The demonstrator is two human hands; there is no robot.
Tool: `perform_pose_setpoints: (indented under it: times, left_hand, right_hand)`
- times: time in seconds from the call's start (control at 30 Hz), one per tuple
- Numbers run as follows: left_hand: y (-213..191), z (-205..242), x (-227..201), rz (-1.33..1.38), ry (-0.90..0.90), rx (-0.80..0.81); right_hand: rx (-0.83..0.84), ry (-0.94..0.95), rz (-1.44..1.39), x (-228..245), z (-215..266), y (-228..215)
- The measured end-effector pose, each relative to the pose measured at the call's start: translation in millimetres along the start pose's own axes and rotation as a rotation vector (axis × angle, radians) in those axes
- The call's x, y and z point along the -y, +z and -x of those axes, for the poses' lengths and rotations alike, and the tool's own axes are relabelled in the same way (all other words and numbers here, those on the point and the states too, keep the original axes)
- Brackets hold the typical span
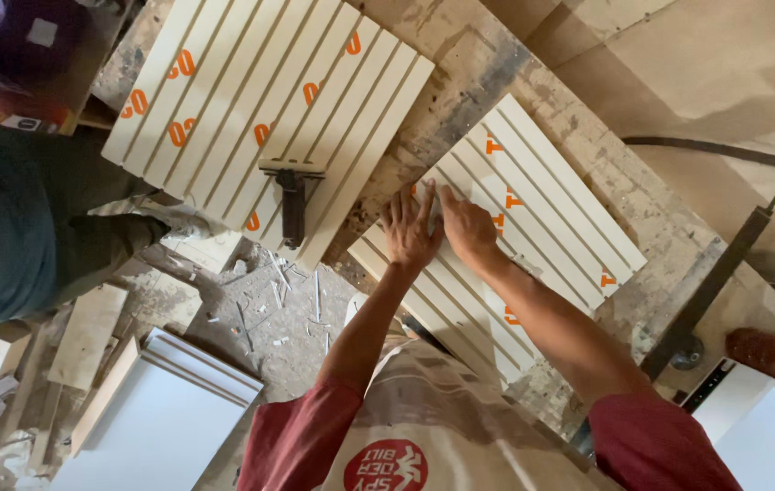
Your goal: The person uses a scraper tool to remove orange stickers from two slatted wooden panels on a workbench.
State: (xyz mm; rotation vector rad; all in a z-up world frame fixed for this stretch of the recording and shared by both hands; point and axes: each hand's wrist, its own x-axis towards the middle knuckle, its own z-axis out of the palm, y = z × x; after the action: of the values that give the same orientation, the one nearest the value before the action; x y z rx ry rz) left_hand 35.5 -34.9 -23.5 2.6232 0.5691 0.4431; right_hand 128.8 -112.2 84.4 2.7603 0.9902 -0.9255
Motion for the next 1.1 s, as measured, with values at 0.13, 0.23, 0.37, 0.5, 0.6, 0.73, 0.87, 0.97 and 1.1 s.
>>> perform_pose_setpoints:
  times: [0.13,0.23,0.37,0.5,0.6,0.73,0.87,0.97,1.1]
  left_hand:
    - [4.5,10.5,-0.4,-0.012,-0.001,0.024]
    - [-0.4,2.5,0.7,-0.031,0.024,0.018]
    - [-3.6,0.6,1.8,-0.058,0.055,0.01]
    - [6.6,-1.3,4.5,-0.066,0.098,-0.024]
    - [4.3,5.7,5.4,-0.083,0.109,-0.024]
    - [11.5,6.6,10.3,-0.078,0.103,-0.057]
    - [2.0,3.3,-13.6,-0.044,-0.017,0.169]
    - [-6.3,11.7,-19.4,-0.026,-0.066,0.295]
    - [3.6,9.0,-20.3,-0.055,-0.069,0.292]
  right_hand:
    - [0.027,0.003,0.002,-3.5,8.9,-0.8]
    - [0.03,0.025,0.041,-11.6,0.3,6.7]
    - [0.032,0.029,-0.002,-5.2,2.7,0.0]
    - [0.025,0.042,-0.029,-15.7,-4.2,8.2]
    - [0.028,0.054,0.003,-18.0,-1.8,20.2]
    - [0.001,0.021,-0.034,-7.6,-8.3,15.7]
    - [0.034,0.053,-0.066,-25.5,-0.8,11.9]
    - [0.065,0.088,-0.088,-24.2,5.7,18.8]
    - [0.059,0.088,-0.102,-24.6,2.7,6.0]
